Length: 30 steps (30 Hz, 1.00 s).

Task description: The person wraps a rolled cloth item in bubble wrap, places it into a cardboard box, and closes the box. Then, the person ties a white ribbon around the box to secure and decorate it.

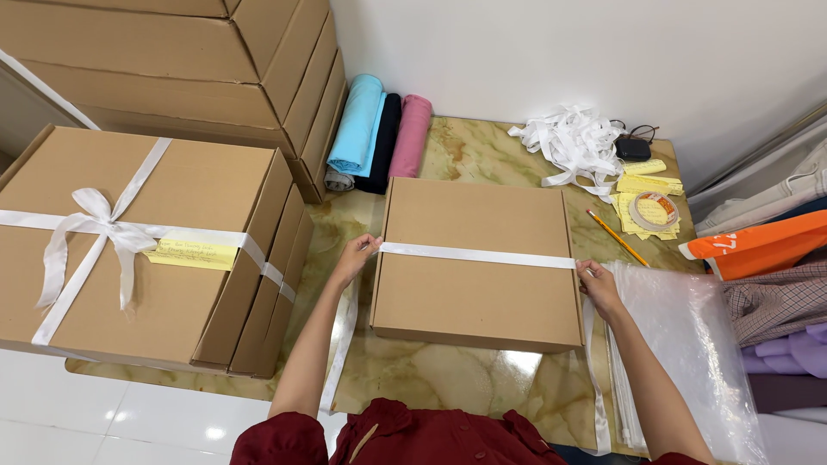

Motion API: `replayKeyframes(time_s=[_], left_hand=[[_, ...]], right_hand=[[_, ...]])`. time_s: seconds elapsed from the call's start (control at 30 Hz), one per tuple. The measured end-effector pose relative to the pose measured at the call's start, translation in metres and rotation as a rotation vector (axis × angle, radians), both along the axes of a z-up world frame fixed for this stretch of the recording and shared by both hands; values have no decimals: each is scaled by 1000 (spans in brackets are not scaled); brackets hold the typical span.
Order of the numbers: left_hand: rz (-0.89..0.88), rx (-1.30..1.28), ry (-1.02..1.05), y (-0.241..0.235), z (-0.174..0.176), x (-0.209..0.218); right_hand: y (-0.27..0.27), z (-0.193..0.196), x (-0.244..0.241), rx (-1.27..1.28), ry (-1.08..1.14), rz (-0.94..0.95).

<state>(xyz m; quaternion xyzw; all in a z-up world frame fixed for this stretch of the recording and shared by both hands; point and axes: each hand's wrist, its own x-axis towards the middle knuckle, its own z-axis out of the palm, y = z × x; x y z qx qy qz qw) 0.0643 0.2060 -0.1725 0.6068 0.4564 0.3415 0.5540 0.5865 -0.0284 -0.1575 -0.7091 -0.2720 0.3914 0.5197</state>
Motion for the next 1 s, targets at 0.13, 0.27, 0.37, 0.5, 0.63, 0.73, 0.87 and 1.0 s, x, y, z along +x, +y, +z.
replayKeyframes(time_s=[0.13, 0.27, 0.37, 0.5, 0.63, 0.73, 0.87, 1.0], left_hand=[[-3, -25, -20, 1, -2, 0], [-3, -28, -26, 0, -2, 0], [1, -27, -32, 0, -3, 0], [6, -26, -33, -2, -2, 0], [8, -28, -28, -2, -1, 1], [7, -37, -28, -3, 3, 1], [13, -45, -29, -4, 4, 2], [16, -53, -17, -1, 3, 3]], right_hand=[[-3, 21, -15, 9, 7, 11], [-4, 23, -17, 17, 12, 11], [-3, 18, -14, 20, 14, 12], [0, -7, 2, 27, 19, 9], [0, -5, 0, 20, 22, 3], [0, -3, -1, 16, 12, 4], [0, -2, -1, 16, 17, 4], [0, 1, -3, 25, 19, 17]])
